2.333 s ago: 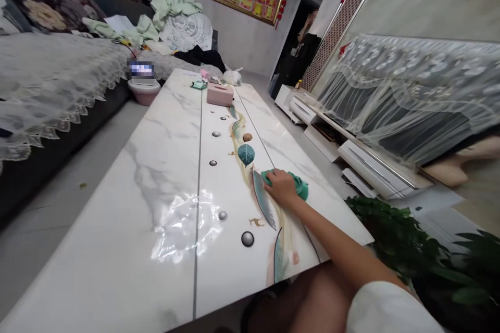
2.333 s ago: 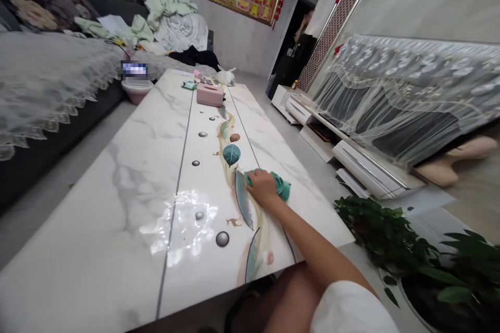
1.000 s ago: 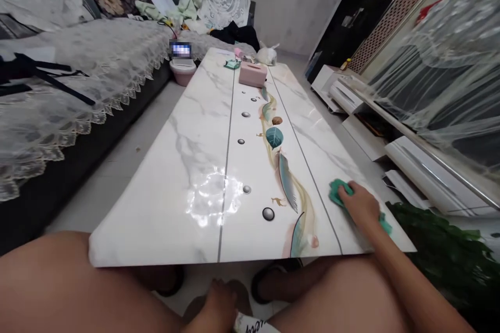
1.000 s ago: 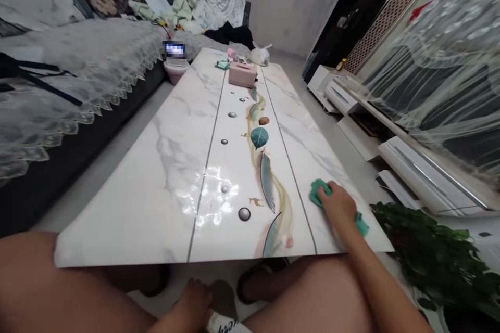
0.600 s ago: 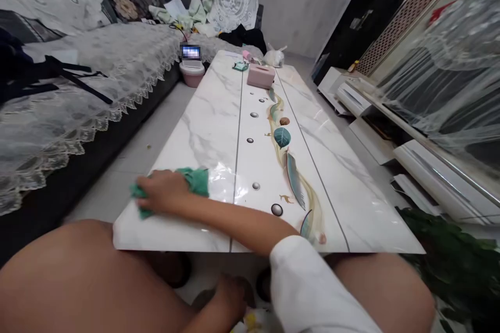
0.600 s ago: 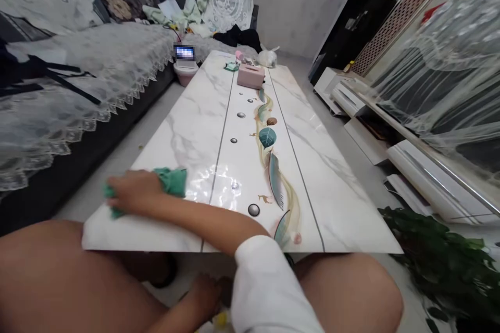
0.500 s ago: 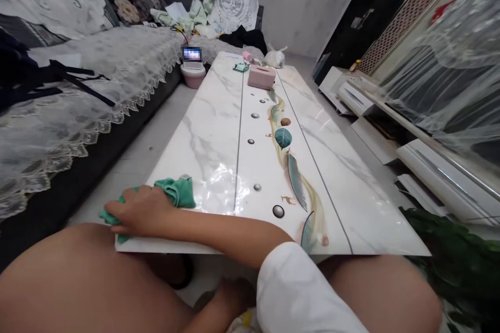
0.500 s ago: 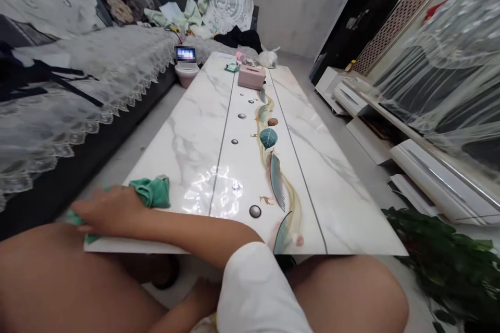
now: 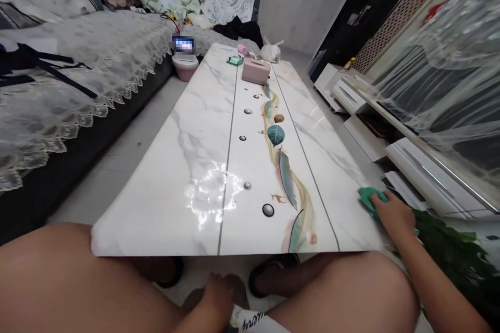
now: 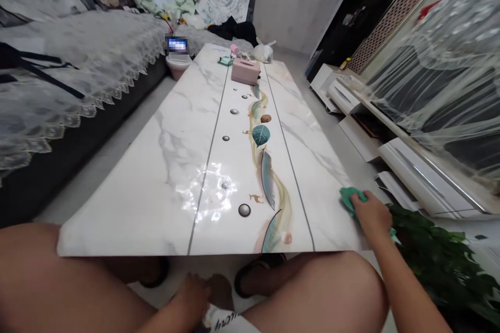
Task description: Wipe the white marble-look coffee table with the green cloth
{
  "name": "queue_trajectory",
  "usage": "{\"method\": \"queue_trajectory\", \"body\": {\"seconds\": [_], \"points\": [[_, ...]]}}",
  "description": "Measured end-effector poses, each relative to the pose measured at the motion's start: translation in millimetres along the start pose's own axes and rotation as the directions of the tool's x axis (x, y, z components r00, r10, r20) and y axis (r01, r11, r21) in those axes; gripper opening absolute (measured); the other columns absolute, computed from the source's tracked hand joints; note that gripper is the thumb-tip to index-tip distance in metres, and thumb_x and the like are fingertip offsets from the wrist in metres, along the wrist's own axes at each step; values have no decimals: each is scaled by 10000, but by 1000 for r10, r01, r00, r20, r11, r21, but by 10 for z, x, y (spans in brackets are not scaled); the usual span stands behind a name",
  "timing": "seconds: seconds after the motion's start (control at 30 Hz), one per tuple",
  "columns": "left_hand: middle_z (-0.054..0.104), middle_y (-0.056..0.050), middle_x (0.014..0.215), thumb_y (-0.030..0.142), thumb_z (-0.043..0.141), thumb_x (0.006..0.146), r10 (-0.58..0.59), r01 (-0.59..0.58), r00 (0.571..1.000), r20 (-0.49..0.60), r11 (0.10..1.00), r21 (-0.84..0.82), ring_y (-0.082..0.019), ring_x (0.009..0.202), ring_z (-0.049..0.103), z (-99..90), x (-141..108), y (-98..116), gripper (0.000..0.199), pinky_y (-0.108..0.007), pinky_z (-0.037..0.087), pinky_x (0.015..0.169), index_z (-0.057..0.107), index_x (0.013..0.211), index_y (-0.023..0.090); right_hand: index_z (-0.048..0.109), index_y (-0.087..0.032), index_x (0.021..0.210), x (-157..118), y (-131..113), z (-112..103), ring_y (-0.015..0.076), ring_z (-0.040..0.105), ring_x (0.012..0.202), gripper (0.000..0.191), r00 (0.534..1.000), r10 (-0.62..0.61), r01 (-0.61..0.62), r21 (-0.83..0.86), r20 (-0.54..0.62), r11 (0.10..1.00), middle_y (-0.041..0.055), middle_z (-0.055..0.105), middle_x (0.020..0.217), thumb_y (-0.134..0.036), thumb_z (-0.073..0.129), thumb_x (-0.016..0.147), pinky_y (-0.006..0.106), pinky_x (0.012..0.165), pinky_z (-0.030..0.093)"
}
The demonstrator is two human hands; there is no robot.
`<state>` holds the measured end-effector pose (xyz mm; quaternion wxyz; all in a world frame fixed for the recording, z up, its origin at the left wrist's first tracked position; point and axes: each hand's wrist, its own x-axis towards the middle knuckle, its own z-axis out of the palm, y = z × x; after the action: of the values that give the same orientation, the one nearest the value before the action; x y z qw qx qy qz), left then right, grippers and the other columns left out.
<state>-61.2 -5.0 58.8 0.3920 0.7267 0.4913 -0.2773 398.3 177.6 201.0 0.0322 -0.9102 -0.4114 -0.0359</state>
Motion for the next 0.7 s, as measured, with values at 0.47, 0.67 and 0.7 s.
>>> {"method": "queue_trajectory", "body": {"seconds": [0.47,0.67,0.7], "points": [[591,-263,1491,365,591,971,27,-27,999,-31,1000,3,-440,1420,510,43,-33,-7,552,-572,321,1181,655,1454,105,717,-204,923,-2324,-2168,-159,207,641,863,166,587,-806,766,267,83,585,66,718,949,-327,606,920,281,674,361],[641,-212,1453,310,602,956,22,-21,1000,12,999,-43,-404,1365,582,-54,-110,-11,534,-518,378,1157,656,1453,125,711,-233,1152,-3804,-3938,-205,223,652,905,398,-115,-993,955,272,-27,-118,46,724,1075,-580,612,983,279,650,424],[658,-196,1434,298,596,952,7,-7,1000,10,999,-53,-399,1355,593,-81,-107,-36,532,-519,389,1144,652,1462,155,699,-244,1195,-3979,-4140,-205,222,653,924,425,-199,-978,947,247,-55,-207,35,721,1110,-602,576,1005,280,672,443]]}}
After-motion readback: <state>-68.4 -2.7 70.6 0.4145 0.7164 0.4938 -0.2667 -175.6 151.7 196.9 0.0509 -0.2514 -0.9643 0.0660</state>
